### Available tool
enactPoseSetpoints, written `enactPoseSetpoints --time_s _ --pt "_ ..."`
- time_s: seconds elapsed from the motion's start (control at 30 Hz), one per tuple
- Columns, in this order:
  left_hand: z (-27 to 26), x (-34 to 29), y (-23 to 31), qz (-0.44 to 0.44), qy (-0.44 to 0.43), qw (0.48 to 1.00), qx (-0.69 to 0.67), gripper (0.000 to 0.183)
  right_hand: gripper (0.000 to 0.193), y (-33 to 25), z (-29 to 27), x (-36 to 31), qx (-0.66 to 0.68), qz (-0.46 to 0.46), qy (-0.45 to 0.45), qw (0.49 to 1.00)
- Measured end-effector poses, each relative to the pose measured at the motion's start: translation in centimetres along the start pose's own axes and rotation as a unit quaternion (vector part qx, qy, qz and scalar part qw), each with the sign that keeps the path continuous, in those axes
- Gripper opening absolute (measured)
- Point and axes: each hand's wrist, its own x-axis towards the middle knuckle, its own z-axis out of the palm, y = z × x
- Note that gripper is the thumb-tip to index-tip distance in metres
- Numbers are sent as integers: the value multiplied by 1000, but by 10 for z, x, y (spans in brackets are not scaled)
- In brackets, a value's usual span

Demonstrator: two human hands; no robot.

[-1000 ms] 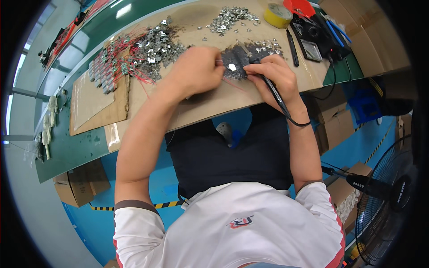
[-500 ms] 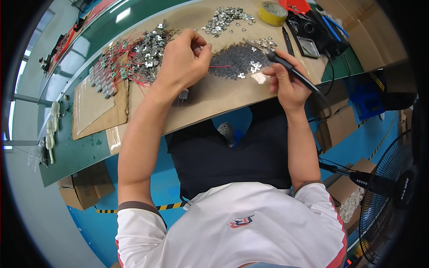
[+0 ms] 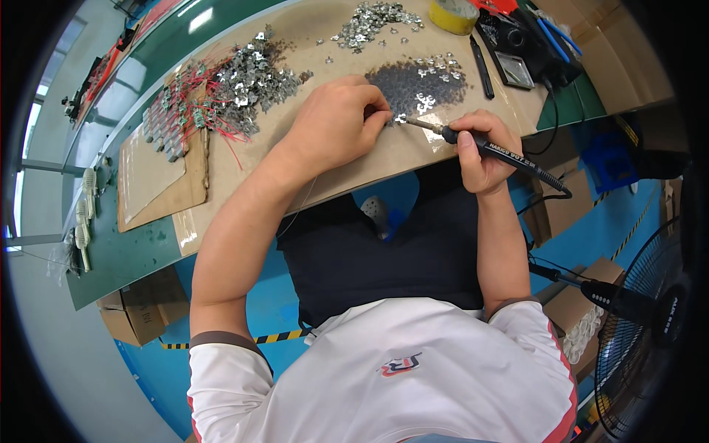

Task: Soldering electronic components or wires onto small connectors at a workbench.

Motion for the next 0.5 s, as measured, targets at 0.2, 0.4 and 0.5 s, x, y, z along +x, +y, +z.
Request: enactPoseSetpoints --time_s 0.2,0.4,0.5 --pt "6 -1 3 -46 67 992 -100 8 8 0 0 -1 4 6 -9 1000" --pt "0 0 9 -61 65 992 -92 9 7 -1 0 1 1 5 -11 1000" --pt "5 -2 2 4 53 998 -33 10 7 -1 1 2 3 3 -13 1000"
